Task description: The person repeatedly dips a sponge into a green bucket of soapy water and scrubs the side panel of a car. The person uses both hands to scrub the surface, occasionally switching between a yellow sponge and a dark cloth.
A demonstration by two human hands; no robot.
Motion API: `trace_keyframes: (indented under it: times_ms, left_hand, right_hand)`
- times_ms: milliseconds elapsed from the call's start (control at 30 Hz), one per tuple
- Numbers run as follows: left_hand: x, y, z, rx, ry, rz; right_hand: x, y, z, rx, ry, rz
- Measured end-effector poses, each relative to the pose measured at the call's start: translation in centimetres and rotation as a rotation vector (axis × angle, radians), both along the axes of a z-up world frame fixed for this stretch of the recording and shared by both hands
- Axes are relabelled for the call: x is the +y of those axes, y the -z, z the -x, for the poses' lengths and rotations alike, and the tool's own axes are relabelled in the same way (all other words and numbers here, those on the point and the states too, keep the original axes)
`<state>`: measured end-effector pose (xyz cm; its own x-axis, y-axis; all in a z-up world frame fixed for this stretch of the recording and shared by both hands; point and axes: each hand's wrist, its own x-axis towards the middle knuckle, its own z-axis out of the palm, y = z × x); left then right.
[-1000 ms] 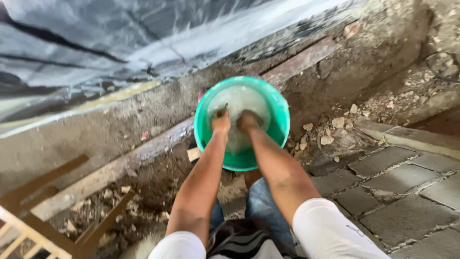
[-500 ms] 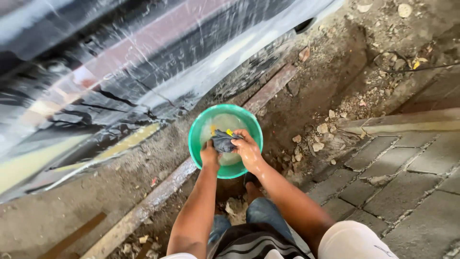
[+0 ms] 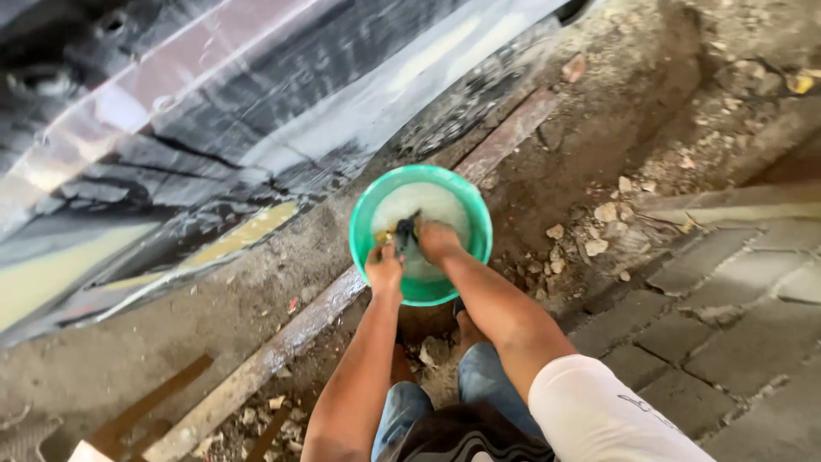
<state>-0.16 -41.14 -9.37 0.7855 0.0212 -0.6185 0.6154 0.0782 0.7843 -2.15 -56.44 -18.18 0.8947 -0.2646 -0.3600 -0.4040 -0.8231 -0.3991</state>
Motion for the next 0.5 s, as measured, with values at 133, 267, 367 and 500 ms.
trace_keyframes:
  times_ms: [133, 267, 367, 500]
  left_hand:
    - [0.1, 4.3, 0.2, 0.029, 0.021, 0.041]
    - [-0.8, 3.4, 0.0, 0.076, 0.115, -0.103]
    - [-1.0, 6.2, -0.3, -0.090, 0.135, -0.304]
    - [-2.0, 7.2, -0.6, -0.091, 0.177, -0.471]
  right_hand:
    - [1.0, 1.9, 0.3, 0.125, -0.227, 0.038]
    - [1.4, -0.1, 0.5, 0.453, -0.041, -0.065]
    - [1.5, -4.4, 1.4, 0.026, 0.217, -0.287]
    - [1.0, -11.0, 5.0, -0.481, 0.302, -0.888]
